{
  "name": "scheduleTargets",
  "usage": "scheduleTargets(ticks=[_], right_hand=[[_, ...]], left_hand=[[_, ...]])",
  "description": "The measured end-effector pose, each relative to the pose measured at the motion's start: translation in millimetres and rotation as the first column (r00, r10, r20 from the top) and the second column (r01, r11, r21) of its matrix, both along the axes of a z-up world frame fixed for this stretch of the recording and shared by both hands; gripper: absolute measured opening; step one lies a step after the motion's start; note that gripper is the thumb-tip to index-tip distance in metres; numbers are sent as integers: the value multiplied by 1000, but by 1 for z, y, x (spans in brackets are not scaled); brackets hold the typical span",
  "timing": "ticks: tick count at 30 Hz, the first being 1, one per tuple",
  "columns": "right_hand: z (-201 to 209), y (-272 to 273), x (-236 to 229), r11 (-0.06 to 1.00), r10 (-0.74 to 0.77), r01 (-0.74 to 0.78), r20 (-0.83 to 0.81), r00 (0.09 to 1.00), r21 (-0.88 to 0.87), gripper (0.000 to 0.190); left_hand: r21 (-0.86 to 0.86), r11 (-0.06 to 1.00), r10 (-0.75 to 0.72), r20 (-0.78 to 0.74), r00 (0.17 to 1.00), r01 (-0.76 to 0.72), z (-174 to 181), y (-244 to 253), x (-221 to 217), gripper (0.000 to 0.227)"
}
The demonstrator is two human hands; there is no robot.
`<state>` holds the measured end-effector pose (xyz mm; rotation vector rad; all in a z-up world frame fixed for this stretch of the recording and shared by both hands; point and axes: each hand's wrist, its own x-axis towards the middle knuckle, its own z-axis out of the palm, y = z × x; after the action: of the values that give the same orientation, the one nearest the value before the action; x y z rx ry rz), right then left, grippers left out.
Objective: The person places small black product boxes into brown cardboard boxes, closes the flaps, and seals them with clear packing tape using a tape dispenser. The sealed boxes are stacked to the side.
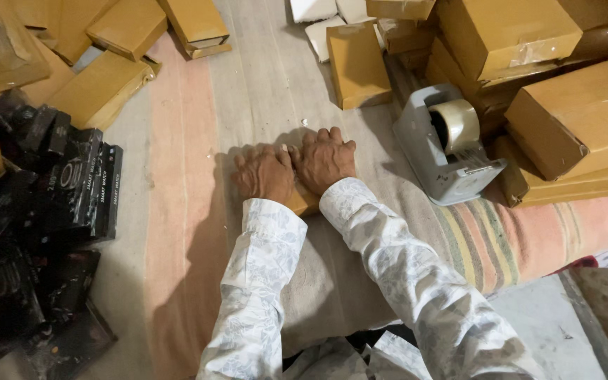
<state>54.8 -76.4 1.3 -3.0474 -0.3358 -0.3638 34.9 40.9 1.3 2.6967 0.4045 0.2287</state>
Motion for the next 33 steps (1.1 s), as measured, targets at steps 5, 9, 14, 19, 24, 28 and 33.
scheduleTargets(ticks=[5, 9, 14, 19, 24, 28, 33], right_hand=[[-3, -2, 0, 1000, 21, -20, 6, 1000, -9, 47], [-3, -4, 2, 998, 53, -53, 12, 999, -18, 44], [-1, -6, 0, 996, 88, -88, 32, 996, -3, 41], [3, -1, -12, 1000, -1, 1, 60, 998, 1, 38], [0, -2, -16, 999, -33, 33, 69, 997, 7, 41], [-2, -3, -13, 1000, -22, 22, 42, 999, 10, 43], [-2, -3, -13, 1000, -15, 16, 58, 998, -24, 44]], left_hand=[[12, 1000, -22, -11, 1000, 22, 4, 1, -3, 46], [14, 999, -45, -32, 999, 45, 5, 2, -3, 45], [46, 995, -95, 24, 995, 94, -4, 5, -1, 44], [52, 976, -214, 76, 974, 211, -6, 10, 0, 42], [9, 966, -257, 66, 964, 257, -3, 11, 0, 43], [41, 977, -212, 11, 977, 211, 1, 9, 0, 46], [91, 982, -165, -18, 986, 166, 2, 5, -3, 49]])
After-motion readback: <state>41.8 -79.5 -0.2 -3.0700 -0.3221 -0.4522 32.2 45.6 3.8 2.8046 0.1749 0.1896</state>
